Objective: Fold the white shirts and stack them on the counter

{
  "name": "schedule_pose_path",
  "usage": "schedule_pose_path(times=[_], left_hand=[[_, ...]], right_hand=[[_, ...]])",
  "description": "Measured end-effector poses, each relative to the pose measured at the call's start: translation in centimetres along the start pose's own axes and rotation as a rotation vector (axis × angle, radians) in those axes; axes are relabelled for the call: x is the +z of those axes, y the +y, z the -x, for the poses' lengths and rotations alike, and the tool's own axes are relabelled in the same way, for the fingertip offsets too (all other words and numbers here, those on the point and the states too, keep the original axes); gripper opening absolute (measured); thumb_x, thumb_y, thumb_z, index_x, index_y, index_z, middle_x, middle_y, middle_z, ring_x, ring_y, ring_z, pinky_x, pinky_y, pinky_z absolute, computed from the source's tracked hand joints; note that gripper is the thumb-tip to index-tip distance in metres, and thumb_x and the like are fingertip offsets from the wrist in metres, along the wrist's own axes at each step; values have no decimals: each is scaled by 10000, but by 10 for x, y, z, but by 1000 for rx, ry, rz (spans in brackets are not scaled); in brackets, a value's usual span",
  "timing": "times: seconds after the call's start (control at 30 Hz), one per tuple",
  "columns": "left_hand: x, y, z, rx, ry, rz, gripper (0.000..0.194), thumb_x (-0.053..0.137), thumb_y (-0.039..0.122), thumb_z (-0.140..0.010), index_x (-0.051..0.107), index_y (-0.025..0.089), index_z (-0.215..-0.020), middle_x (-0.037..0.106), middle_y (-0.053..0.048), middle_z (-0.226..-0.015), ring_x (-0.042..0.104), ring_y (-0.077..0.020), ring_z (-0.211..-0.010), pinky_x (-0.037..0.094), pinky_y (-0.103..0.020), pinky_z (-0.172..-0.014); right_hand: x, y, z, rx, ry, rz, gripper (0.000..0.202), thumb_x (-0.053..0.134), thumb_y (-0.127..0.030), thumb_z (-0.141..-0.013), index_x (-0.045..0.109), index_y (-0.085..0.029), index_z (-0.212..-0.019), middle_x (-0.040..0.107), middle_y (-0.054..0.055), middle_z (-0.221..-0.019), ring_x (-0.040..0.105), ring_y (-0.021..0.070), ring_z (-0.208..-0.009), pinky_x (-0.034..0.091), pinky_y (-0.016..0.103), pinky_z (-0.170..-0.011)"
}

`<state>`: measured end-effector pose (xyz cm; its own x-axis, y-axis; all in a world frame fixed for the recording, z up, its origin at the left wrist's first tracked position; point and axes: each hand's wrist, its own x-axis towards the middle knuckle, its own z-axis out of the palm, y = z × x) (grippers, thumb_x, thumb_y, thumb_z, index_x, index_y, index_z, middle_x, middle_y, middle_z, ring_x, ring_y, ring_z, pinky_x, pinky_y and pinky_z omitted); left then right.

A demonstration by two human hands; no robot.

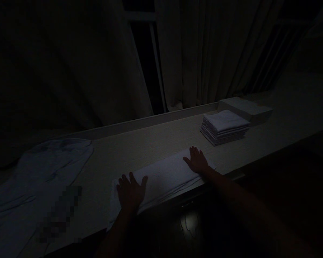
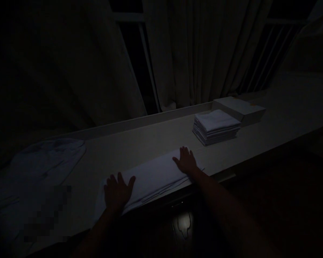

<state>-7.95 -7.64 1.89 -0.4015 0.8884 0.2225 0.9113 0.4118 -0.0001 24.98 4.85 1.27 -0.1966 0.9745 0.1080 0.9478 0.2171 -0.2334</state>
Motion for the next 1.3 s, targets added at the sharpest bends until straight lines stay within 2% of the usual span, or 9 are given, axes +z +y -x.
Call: schedule_pose_path(times=[0.13,0.27,0.4,0.67,0.73,0.87,1.0,1.13,1.3], left_hand=[[-1,-29,8,-86,1,15,993,233,740,-832,304,-40,-1443,340,-354,-1463,314,-447,-1379,211,-564,-1100],[-3,-44,17,-65,16,9,964,207,706,-859,302,-65,-1430,372,-350,-1444,338,-425,-1368,231,-549,-1095],[-1,-43,10,-27,24,-2,973,223,708,-855,312,-77,-1424,358,-350,-1456,302,-436,-1386,224,-557,-1100],[-1,-34,-27,65,85,8,886,219,632,-892,307,-56,-1442,216,-286,-1560,107,-387,-1471,106,-573,-1154],[-4,-33,-30,136,108,23,827,226,595,-910,284,-11,-1470,194,-248,-1581,75,-357,-1483,88,-565,-1162],[-9,-34,-26,313,118,-15,701,262,572,-928,297,168,-1500,205,-132,-1608,58,-319,-1494,68,-579,-1165],[-3,-37,-21,462,52,-39,655,276,586,-929,285,285,-1511,207,-61,-1616,77,-320,-1492,101,-590,-1158],[5,-38,-19,479,-53,-37,697,267,646,-905,211,341,-1529,180,-38,-1624,95,-368,-1480,174,-631,-1115],[4,-40,-16,425,-74,-79,737,299,684,-874,167,374,-1530,115,-56,-1635,72,-454,-1457,164,-706,-1060]], right_hand=[[6,8,-1,7,16,1,873,208,-682,-940,200,-43,-1534,179,183,-1594,79,300,-1484,33,464,-1181],[9,6,0,-5,45,-17,871,208,-676,-942,206,-34,-1530,184,183,-1594,81,299,-1484,17,461,-1181],[10,4,2,4,62,-13,864,196,-678,-940,212,-49,-1532,192,170,-1595,84,288,-1485,23,453,-1183],[11,1,-7,68,90,-17,880,166,-680,-940,218,-22,-1523,186,192,-1591,94,310,-1480,17,465,-1178],[9,-1,-11,83,72,-8,880,159,-681,-939,206,-27,-1526,179,186,-1594,83,303,-1482,13,461,-1179],[7,-2,-15,99,54,31,882,128,-685,-938,187,-37,-1533,170,175,-1599,76,294,-1484,17,457,-1180],[7,-2,-16,84,84,47,882,119,-686,-939,222,-34,-1525,208,174,-1589,117,294,-1478,49,452,-1180],[7,-3,-15,85,102,43,887,120,-689,-938,233,-29,-1520,225,178,-1583,137,295,-1475,51,454,-1182],[5,-4,-13,73,99,24,860,109,-671,-948,229,-46,-1525,199,167,-1591,111,290,-1482,42,461,-1186]])
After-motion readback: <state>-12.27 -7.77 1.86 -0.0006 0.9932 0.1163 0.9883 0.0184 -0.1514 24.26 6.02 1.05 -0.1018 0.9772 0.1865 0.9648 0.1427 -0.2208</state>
